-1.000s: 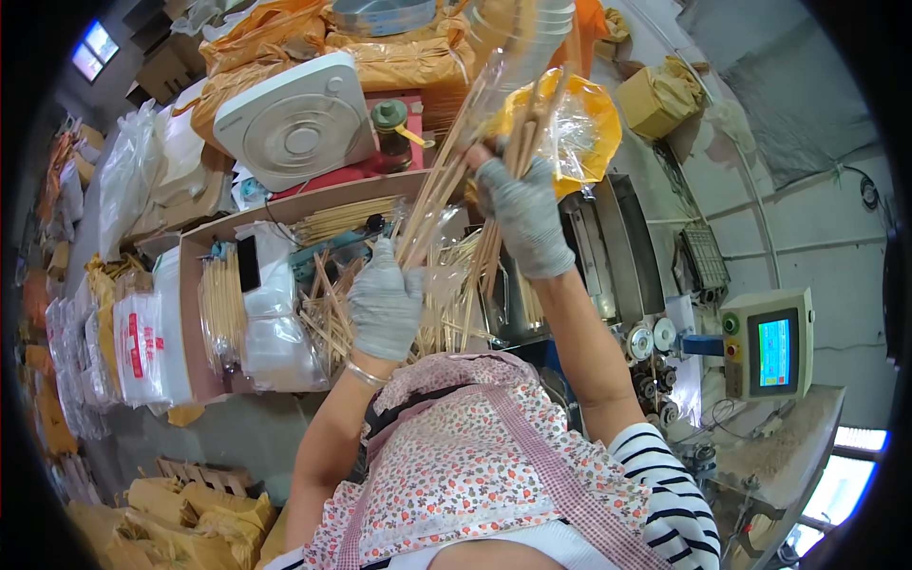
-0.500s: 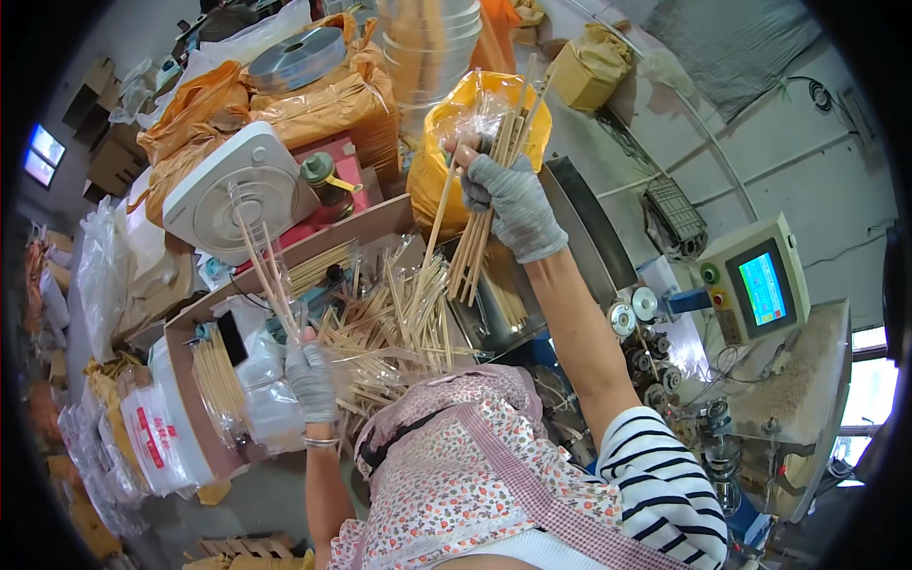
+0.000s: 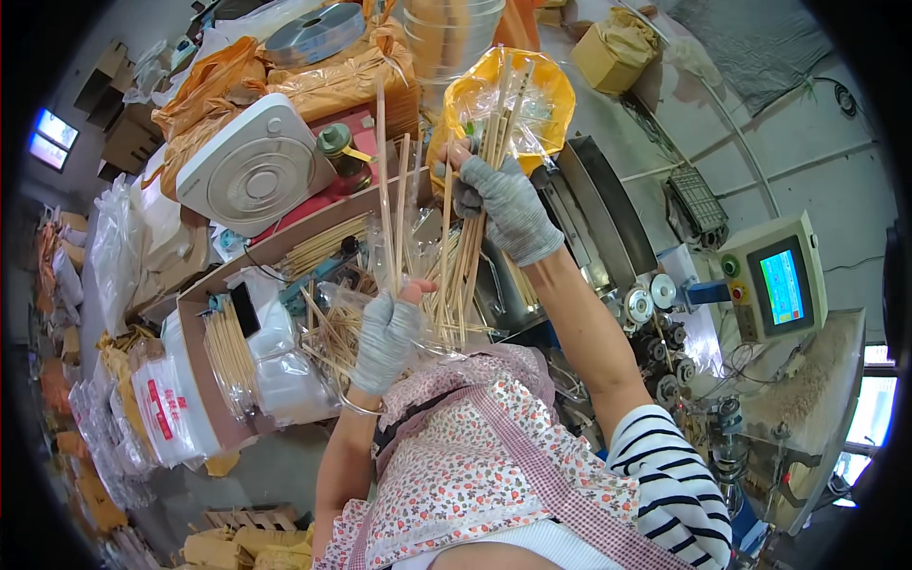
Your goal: Sorting and bundling thin wooden sticks on a production line workbench.
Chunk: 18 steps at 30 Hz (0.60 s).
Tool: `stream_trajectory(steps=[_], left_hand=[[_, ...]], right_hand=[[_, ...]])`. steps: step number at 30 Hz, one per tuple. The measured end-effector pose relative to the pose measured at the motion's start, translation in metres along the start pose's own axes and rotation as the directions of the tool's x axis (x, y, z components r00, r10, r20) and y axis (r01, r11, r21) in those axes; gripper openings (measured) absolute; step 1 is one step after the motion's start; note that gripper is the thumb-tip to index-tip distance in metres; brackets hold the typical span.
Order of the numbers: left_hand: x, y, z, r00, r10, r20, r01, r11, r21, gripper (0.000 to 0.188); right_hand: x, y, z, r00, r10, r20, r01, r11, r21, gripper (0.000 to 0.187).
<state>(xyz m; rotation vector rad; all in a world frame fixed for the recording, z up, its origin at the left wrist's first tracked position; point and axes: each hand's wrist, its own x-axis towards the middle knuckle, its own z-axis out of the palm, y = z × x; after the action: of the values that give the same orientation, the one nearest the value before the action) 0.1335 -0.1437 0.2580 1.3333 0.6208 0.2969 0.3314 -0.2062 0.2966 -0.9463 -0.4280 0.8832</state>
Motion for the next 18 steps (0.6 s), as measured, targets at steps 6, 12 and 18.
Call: stream_trajectory(steps=[6, 12, 18], left_hand=[[-0.007, -0.005, 0.003, 0.998, -0.032, 0.048, 0.031, 0.999, 0.035, 0.026], [-0.009, -0.010, 0.001, 1.000, 0.017, -0.002, -0.016, 0.985, 0.170, 0.034], [-0.011, -0.008, 0.005, 0.999, 0.030, -0.012, -0.026, 0.980, 0.198, 0.032]], right_hand=[[0.000, 0.003, -0.002, 0.995, -0.090, -0.042, 0.088, 0.995, -0.050, 0.018], [-0.007, 0.004, 0.006, 0.995, -0.102, -0.011, 0.101, 0.989, -0.111, 0.020], [-0.013, 0.002, 0.012, 0.977, -0.209, 0.027, 0.210, 0.959, -0.192, 0.022]])
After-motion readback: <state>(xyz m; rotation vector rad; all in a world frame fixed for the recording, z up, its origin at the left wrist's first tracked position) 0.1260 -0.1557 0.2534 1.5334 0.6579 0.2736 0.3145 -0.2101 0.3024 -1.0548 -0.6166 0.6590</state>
